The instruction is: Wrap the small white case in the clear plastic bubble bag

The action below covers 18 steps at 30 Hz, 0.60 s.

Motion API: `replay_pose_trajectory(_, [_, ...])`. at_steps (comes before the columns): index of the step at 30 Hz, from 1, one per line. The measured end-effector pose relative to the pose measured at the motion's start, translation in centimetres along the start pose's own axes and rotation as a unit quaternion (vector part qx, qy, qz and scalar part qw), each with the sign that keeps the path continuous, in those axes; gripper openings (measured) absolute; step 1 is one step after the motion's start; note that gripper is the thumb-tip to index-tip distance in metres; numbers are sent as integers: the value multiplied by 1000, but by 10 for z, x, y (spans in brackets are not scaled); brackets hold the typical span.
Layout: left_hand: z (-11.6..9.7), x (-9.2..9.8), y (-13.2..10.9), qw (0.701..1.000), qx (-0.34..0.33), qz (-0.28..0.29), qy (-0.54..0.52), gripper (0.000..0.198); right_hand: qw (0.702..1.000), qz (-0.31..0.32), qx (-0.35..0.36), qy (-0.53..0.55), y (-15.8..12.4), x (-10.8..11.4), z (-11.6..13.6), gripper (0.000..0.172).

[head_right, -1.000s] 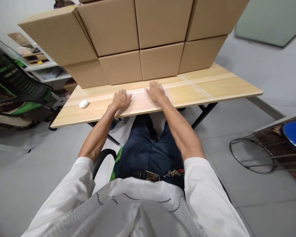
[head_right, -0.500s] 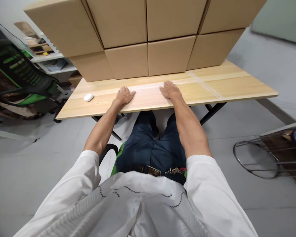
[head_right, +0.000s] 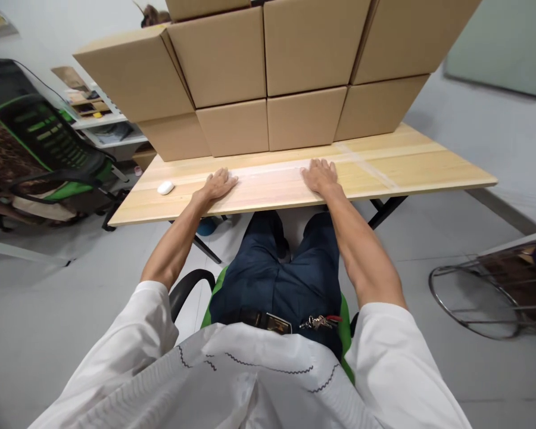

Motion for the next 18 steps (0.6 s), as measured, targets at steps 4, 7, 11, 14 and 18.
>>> replay_pose_trajectory(4, [2,1,-8,999,-39,26,-9,96,995,-43,95,-8,-17,11,18,79])
replay_pose_trajectory(7, [-1,1,-11,997,-68,26,-8,86,990,-11,139,-28,-25,16,32,66])
replay_pose_trajectory(11, [-8,7,-13,993,-118,-10,7,59,991,5,133,-14,-32,20,32,57])
replay_pose_trajectory(14, [-6,10,-11,991,-129,-31,17,52,991,-3,132,-2,-32,19,25,57])
replay_pose_trajectory(18, [-1,11,-7,992,-116,-42,28,48,990,3,139,-9,-27,17,18,59])
Point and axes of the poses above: each hand's wrist, its own y-axis towards the middle knuckle, its own x-axis out of the back of the hand, z = x × y, the point moved 7 cm from there along y, towards the middle knuckle, and after that the axes turned 9 degrees about -y, right-handed, at the moved point
